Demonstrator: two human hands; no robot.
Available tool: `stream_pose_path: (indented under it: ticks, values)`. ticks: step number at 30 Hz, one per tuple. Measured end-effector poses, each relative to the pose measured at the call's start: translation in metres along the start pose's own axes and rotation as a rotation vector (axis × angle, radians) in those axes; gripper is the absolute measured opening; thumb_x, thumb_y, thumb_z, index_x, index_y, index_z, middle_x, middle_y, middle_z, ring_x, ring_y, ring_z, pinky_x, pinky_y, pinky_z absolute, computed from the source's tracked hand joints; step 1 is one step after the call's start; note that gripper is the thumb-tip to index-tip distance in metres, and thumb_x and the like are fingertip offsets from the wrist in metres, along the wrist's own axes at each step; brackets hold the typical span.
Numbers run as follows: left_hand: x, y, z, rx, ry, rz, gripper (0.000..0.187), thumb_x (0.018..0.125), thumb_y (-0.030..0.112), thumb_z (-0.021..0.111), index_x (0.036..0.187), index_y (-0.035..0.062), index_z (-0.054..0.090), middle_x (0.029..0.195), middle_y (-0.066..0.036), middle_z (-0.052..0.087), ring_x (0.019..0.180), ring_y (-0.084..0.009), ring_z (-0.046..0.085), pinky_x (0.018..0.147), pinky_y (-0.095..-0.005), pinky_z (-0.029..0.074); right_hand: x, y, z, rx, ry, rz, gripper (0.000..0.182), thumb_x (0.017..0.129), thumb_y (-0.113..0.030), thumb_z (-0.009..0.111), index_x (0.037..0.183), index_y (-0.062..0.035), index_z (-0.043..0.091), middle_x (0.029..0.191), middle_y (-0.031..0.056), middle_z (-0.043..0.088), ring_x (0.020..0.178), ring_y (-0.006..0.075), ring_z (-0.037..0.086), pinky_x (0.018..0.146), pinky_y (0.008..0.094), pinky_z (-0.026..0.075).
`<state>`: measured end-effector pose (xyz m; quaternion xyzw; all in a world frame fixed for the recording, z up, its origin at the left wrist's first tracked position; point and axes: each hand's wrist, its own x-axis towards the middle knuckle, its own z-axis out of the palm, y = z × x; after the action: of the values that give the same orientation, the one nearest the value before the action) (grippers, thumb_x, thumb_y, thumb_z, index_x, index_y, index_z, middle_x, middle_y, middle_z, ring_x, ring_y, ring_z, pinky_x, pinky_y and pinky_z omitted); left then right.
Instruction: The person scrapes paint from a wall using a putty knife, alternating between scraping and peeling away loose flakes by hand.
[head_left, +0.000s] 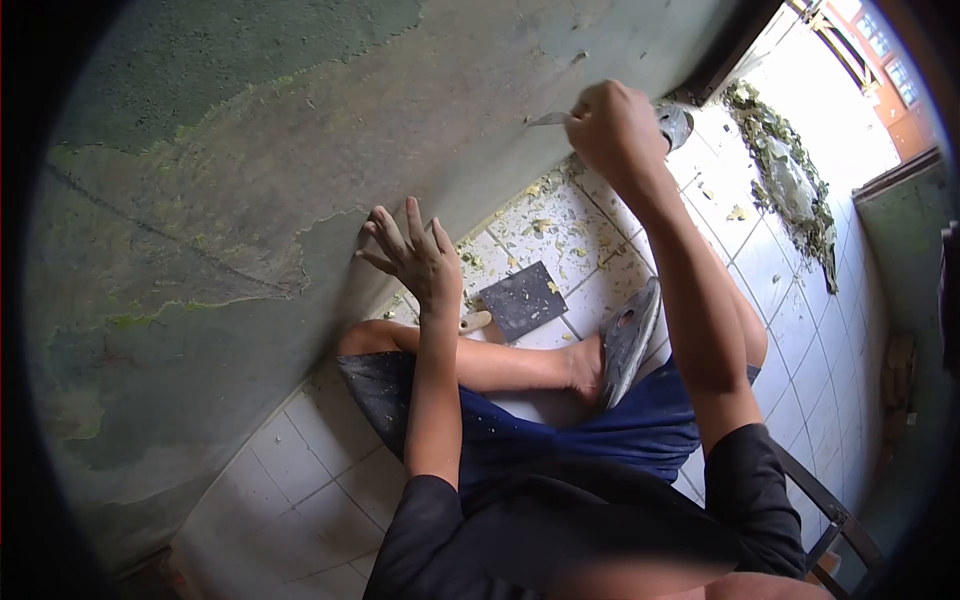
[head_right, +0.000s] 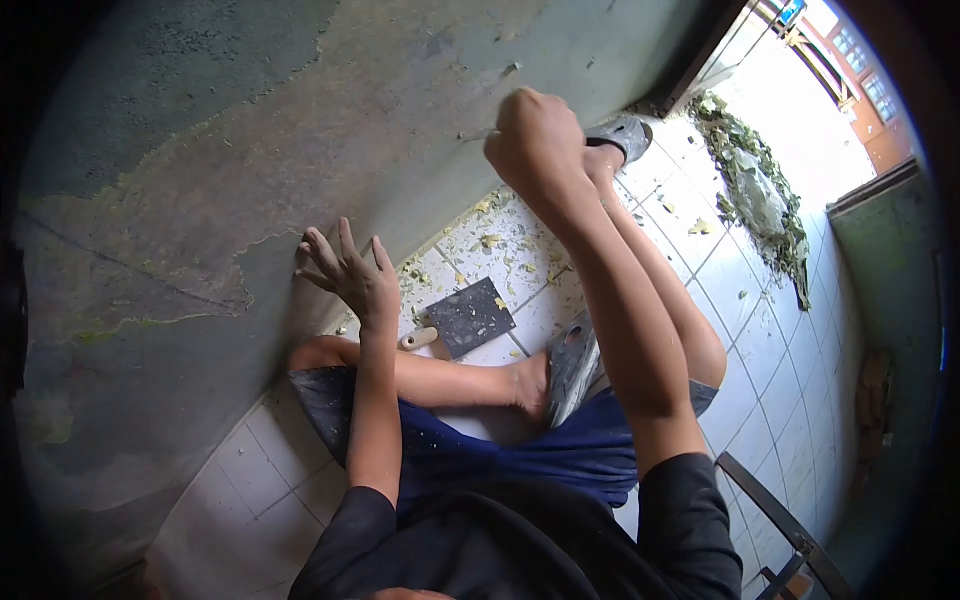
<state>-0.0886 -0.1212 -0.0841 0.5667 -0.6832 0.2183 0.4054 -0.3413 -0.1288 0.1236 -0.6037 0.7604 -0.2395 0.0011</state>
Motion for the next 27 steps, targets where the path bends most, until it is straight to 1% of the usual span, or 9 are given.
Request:
stream_pose_path:
  ticks: [3, 6, 7, 10, 12, 15, 21, 24, 27]
  values:
    - [0.002, 0.003, 0.004, -0.029, 0.023, -0.028, 0.071, 0.094, 0.02, 0.076, 0.156, 0.0168, 0.042, 0.17, -0.024, 0.022, 0.158, -0.0457, 0.019, 0.118, -0.0782, 0.013, -0.015, -0.006, -0.013, 0.15, 0.196, -0.014, 0.015, 0.074, -0.006, 0.063, 0.079, 0.0017, 0.075, 0.082, 0.0268, 0.072, 0.08, 0.0438, 0.073, 0.079, 0.0488, 0.058]
    - [-0.001, 0.006, 0.005, -0.028, -0.006, -0.063, 0.07, 0.094, 0.023, 0.076, 0.155, 0.0172, 0.042, 0.168, -0.026, 0.024, 0.157, -0.048, 0.02, 0.119, -0.077, 0.012, -0.006, -0.005, -0.001, 0.02, -0.004, 0.105, 0.02, 0.076, -0.01, 0.062, 0.084, -0.0018, 0.079, 0.086, 0.025, 0.073, 0.082, 0.044, 0.073, 0.08, 0.0485, 0.058]
    - [0.001, 0.004, 0.005, -0.053, 0.051, -0.048, 0.069, 0.094, 0.025, 0.075, 0.154, 0.0175, 0.043, 0.168, -0.025, 0.027, 0.156, -0.0479, 0.021, 0.119, -0.0765, 0.011, -0.008, -0.009, -0.005, 0.067, 0.066, 0.127, 0.022, 0.076, -0.012, 0.062, 0.086, -0.0039, 0.08, 0.087, 0.0246, 0.074, 0.083, 0.044, 0.073, 0.081, 0.0483, 0.058]
    - [-0.006, 0.004, 0.005, -0.154, 0.06, -0.077, 0.067, 0.094, 0.025, 0.074, 0.153, 0.0154, 0.045, 0.165, -0.02, 0.036, 0.157, -0.0407, 0.026, 0.121, -0.0736, 0.009, -0.011, -0.018, -0.005, 0.017, 0.15, 0.065, 0.025, 0.078, -0.015, 0.061, 0.091, -0.0089, 0.082, 0.09, 0.0226, 0.075, 0.086, 0.044, 0.074, 0.083, 0.0473, 0.058]
    - [-0.006, 0.007, -0.005, -0.231, 0.101, -0.057, 0.057, 0.091, 0.019, 0.076, 0.143, 0.0111, 0.053, 0.159, -0.017, 0.046, 0.151, -0.0348, 0.039, 0.12, -0.0662, 0.016, 0.001, -0.015, -0.001, -0.023, 0.063, -0.021, 0.026, 0.079, -0.017, 0.064, 0.096, -0.0081, 0.082, 0.094, 0.0217, 0.075, 0.09, 0.042, 0.074, 0.084, 0.0464, 0.057]
    - [-0.008, 0.009, -0.016, -0.269, 0.157, -0.008, 0.039, 0.086, 0.017, 0.079, 0.121, 0.011, 0.062, 0.139, -0.016, 0.061, 0.124, -0.0313, 0.058, 0.104, -0.0512, 0.033, -0.012, -0.026, -0.017, -0.021, 0.052, -0.001, 0.029, 0.083, -0.028, 0.073, 0.099, -0.0059, 0.081, 0.103, 0.0214, 0.076, 0.098, 0.0421, 0.072, 0.089, 0.0466, 0.056]
    - [-0.018, 0.017, -0.017, -0.505, 0.081, -0.027, 0.033, 0.085, 0.013, 0.08, 0.111, 0.0076, 0.061, 0.115, -0.013, 0.063, 0.105, -0.0323, 0.062, 0.092, -0.0461, 0.045, -0.003, -0.003, 0.02, -0.09, -0.012, -0.112, 0.026, 0.082, -0.028, 0.074, 0.098, -0.0095, 0.082, 0.105, 0.0199, 0.077, 0.1, 0.0412, 0.073, 0.09, 0.0477, 0.056]
    - [-0.015, 0.022, -0.02, -0.639, 0.042, -0.047, 0.028, 0.086, 0.012, 0.079, 0.105, 0.0047, 0.061, 0.102, -0.014, 0.064, 0.092, -0.0335, 0.065, 0.08, -0.0431, 0.052, -0.029, -0.025, 0.001, -0.053, 0.109, -0.024, 0.024, 0.082, -0.028, 0.073, 0.097, -0.0117, 0.083, 0.1, 0.0206, 0.077, 0.095, 0.0426, 0.073, 0.087, 0.0469, 0.057]
    - [-0.013, 0.032, -0.02, -0.813, -0.039, -0.156, 0.021, 0.09, 0.012, 0.078, 0.102, 0.0053, 0.062, 0.088, -0.011, 0.065, 0.071, -0.0269, 0.063, 0.063, -0.0372, 0.051, -0.038, -0.026, -0.001, -0.051, 0.071, -0.039, 0.023, 0.086, -0.024, 0.067, 0.098, -0.01, 0.082, 0.09, 0.0238, 0.075, 0.087, 0.0447, 0.073, 0.081, 0.0474, 0.057]
